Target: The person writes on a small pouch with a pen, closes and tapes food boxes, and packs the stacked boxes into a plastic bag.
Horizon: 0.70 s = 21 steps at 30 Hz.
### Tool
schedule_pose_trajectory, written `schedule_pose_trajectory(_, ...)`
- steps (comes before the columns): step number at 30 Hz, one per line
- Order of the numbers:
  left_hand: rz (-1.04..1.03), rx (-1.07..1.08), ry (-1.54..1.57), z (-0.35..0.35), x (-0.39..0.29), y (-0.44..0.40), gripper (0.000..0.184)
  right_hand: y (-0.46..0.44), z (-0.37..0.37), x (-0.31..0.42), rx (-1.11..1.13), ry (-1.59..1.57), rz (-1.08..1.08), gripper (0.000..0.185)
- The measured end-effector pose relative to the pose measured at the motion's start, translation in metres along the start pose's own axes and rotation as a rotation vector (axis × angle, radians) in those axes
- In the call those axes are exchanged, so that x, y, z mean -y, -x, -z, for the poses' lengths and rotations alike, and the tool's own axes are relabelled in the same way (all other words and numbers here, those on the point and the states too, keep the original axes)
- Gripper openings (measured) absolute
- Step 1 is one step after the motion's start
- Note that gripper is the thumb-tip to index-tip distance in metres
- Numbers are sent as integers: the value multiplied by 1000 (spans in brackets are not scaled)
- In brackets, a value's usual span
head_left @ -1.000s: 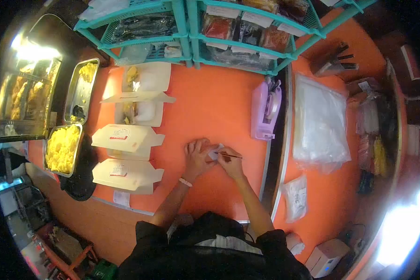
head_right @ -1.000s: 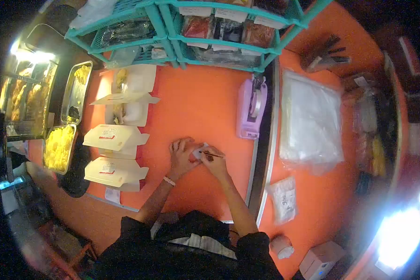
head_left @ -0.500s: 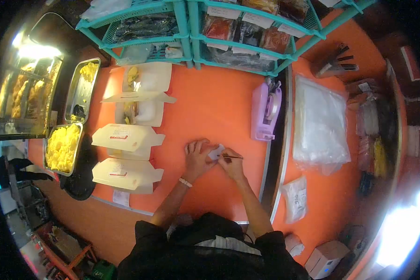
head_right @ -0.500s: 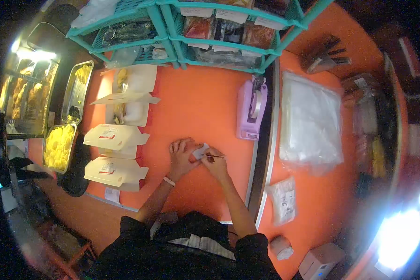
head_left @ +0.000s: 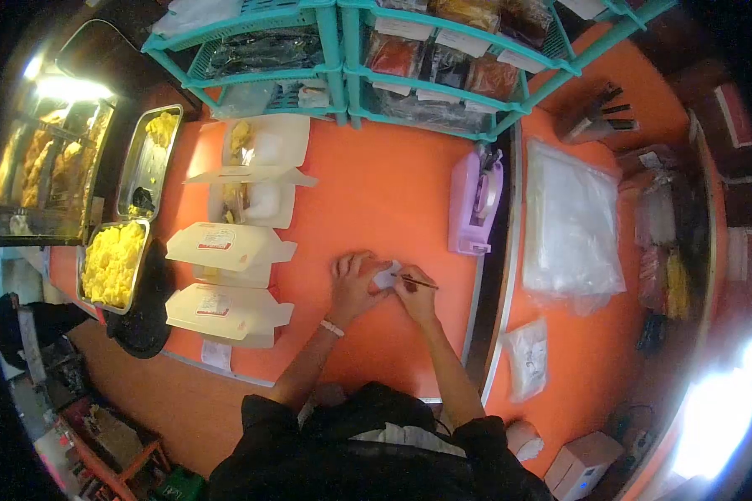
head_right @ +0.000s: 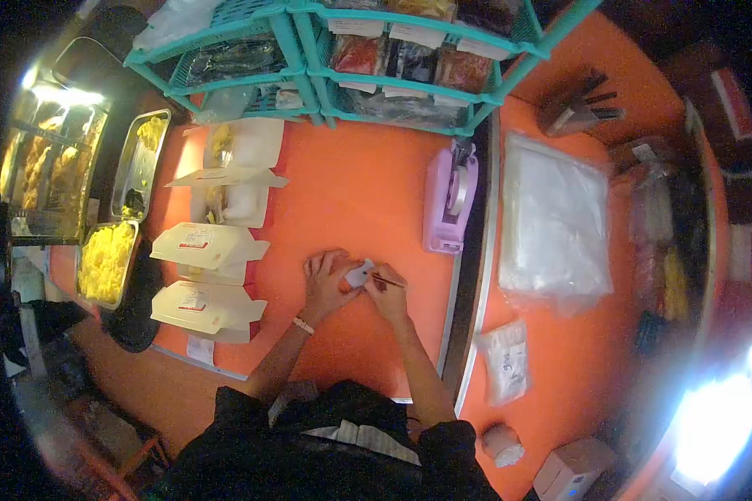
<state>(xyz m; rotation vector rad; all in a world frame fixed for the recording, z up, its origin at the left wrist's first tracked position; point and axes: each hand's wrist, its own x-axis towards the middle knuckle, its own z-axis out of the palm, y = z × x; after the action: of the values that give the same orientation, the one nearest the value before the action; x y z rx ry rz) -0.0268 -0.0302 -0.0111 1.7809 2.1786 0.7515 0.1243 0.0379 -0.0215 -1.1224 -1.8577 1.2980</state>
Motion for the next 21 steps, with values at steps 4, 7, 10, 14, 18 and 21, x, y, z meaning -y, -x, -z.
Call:
schedule_pose_trajectory(4, 44, 47, -42, 7, -10, -5, 57, 6, 12, -1, -48, -8, -44, 7)
schedule_pose_trajectory(7, 37, 159, -32, 13, -20, -14, 59, 8, 26, 4, -205, 107, 79, 10)
schedule_pose_trajectory(10, 16, 282, -6, 14, -24, -19, 51, 18, 33, 8, -226, -83, -13, 14)
schedule_pose_trajectory(14, 32, 330, 135, 14, -30, -22, 45, 24, 52, 15, 31, 463, 136, 27)
schedule_pose_trajectory(18, -49, 242, 160, 19, -32, -23, 46, 7, 34, 40, -21, 582, 0, 28)
schedule_pose_trajectory(21, -201, 237, 79, -13, -11, -23, 45, -5, 19, 36, 17, 570, -70, 29)
